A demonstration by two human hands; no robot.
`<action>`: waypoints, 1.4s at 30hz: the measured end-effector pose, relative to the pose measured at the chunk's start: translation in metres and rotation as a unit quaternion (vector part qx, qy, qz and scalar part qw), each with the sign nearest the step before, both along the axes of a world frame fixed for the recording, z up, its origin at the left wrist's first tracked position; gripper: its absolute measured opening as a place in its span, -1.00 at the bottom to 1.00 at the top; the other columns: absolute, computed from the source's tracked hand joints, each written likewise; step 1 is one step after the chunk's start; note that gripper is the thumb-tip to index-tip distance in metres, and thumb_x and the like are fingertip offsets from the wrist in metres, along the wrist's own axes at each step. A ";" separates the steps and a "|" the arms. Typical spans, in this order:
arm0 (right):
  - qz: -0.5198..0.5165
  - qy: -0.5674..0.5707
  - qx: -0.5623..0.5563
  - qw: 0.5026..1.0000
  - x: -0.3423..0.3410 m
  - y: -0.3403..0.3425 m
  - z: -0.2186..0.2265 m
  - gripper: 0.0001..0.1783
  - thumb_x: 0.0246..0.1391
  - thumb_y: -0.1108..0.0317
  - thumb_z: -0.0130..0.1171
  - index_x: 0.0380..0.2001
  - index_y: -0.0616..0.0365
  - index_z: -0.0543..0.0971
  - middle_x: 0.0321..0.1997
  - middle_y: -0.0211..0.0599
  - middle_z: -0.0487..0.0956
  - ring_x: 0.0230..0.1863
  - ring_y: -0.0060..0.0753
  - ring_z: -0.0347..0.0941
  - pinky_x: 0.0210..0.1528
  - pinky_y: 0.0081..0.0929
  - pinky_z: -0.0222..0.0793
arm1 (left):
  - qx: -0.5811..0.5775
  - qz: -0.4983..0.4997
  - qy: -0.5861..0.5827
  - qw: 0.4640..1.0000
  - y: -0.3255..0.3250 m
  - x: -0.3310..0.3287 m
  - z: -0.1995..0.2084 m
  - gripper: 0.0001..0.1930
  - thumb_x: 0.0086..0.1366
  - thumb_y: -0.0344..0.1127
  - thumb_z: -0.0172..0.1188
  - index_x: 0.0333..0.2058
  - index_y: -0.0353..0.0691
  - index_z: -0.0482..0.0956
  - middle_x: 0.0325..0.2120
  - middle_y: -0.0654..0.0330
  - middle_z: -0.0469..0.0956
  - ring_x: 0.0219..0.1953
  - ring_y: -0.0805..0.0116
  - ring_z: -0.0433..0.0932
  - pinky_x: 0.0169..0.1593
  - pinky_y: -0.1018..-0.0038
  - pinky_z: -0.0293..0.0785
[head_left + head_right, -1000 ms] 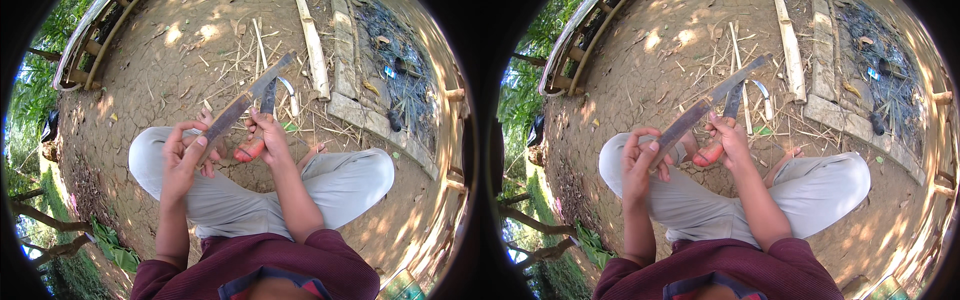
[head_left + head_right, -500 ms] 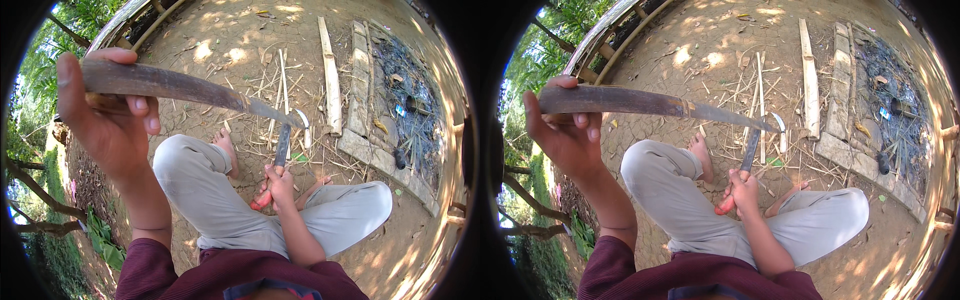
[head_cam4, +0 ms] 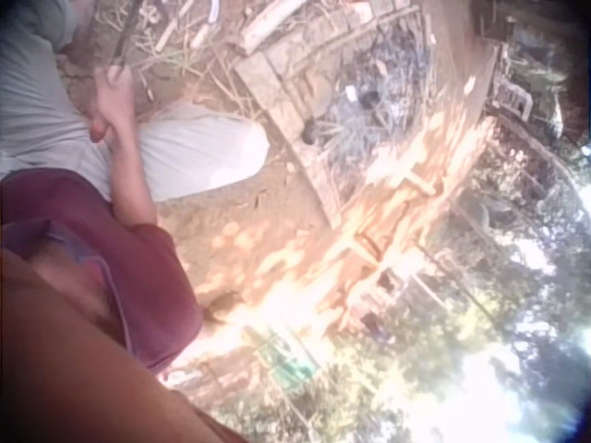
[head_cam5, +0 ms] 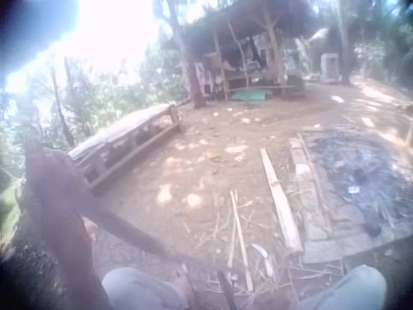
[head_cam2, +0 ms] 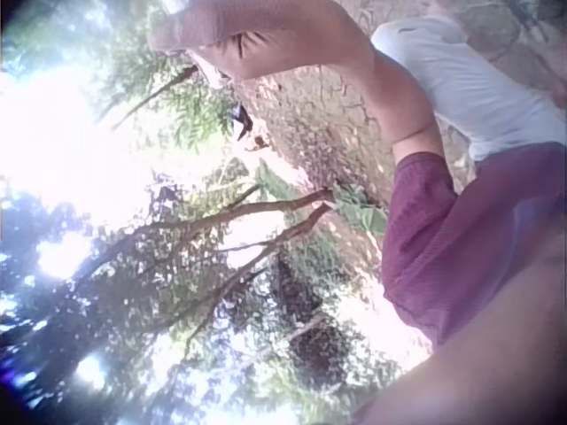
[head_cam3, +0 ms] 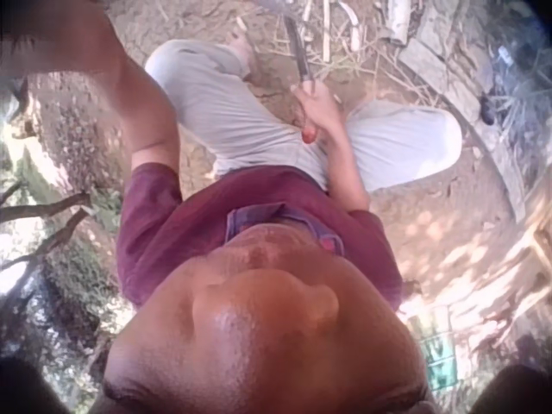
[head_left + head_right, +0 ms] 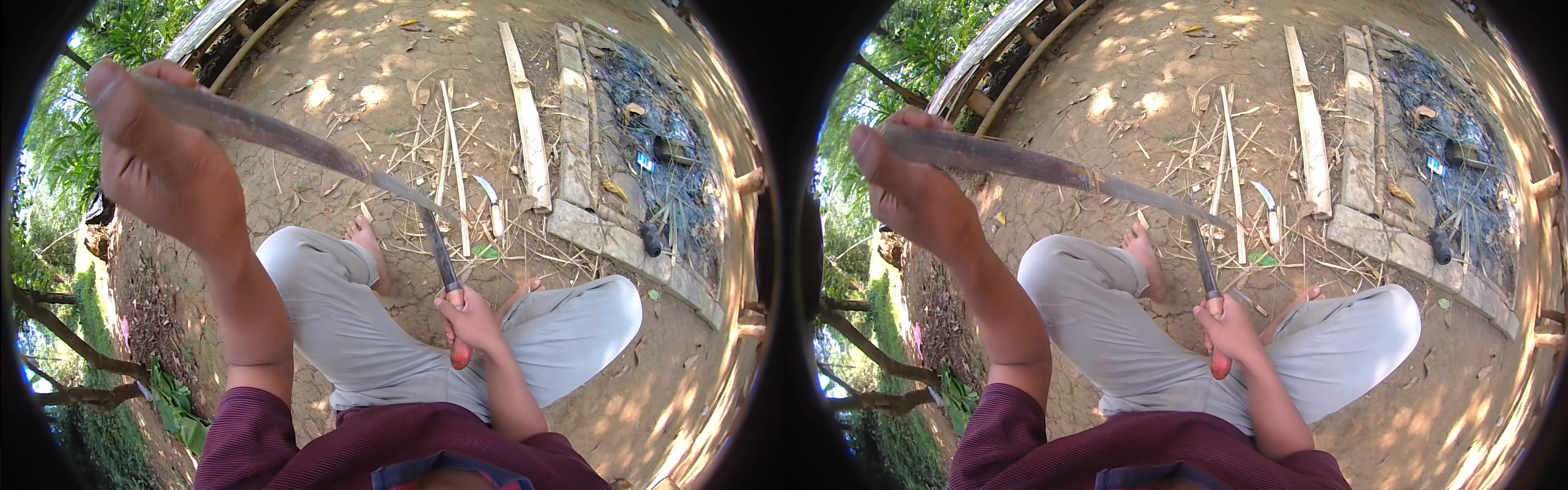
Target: The person uses a large knife to shave thin strips from a long piece of bamboo by hand, working over a dirt area with wood shavings.
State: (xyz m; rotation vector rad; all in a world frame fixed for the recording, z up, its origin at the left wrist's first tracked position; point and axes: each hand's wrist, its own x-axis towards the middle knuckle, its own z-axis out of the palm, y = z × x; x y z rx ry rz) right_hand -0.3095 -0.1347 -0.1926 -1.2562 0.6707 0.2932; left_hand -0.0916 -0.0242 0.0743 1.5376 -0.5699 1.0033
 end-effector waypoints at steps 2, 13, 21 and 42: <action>0.038 0.019 -0.050 0.998 -0.006 -0.003 0.007 -0.73 0.17 0.29 0.22 -0.29 0.23 0.39 -0.59 -0.39 0.44 -0.71 -0.54 0.39 -0.66 -0.45 0.30 | 0.003 -0.034 0.039 0.999 -0.011 0.001 0.003 -0.43 0.38 0.26 -0.18 -0.41 -0.21 0.36 -0.53 0.10 0.48 -0.53 0.27 0.50 -0.40 0.42 0.43; -0.005 -0.092 -0.131 0.987 -0.033 -0.017 0.089 -0.78 0.15 0.36 0.26 -0.27 0.26 0.46 -0.66 -0.45 0.39 -0.73 -0.64 0.31 -0.66 -0.58 0.21 | -0.148 -0.262 0.047 0.953 -0.010 0.015 0.012 -0.57 0.36 0.16 -0.27 -0.45 -0.09 0.17 -0.71 0.22 0.17 -0.80 0.43 0.13 -0.73 0.51 0.13; 0.108 -0.136 -0.231 0.957 -0.016 -0.022 0.136 -0.72 0.12 0.30 0.28 -0.34 0.30 0.46 -0.72 -0.34 0.33 -0.68 -0.47 0.26 -0.56 -0.44 0.21 | -0.194 -0.210 -0.012 0.958 -0.019 0.027 -0.004 -0.58 0.34 0.13 -0.28 -0.47 -0.11 0.12 -0.76 0.22 0.15 -0.84 0.44 0.08 -0.80 0.53 0.07; -0.093 -0.287 -0.330 0.895 0.085 0.033 0.096 -0.75 0.29 0.28 0.08 -0.18 0.30 0.46 -0.71 -0.39 0.39 -0.68 -0.59 0.32 -0.59 -0.51 0.20 | -0.120 -0.095 -0.023 0.988 -0.045 0.044 -0.056 -0.49 0.41 0.20 -0.40 -0.46 -0.17 0.08 -0.77 0.19 0.13 -0.80 0.46 0.01 -0.77 0.55 0.03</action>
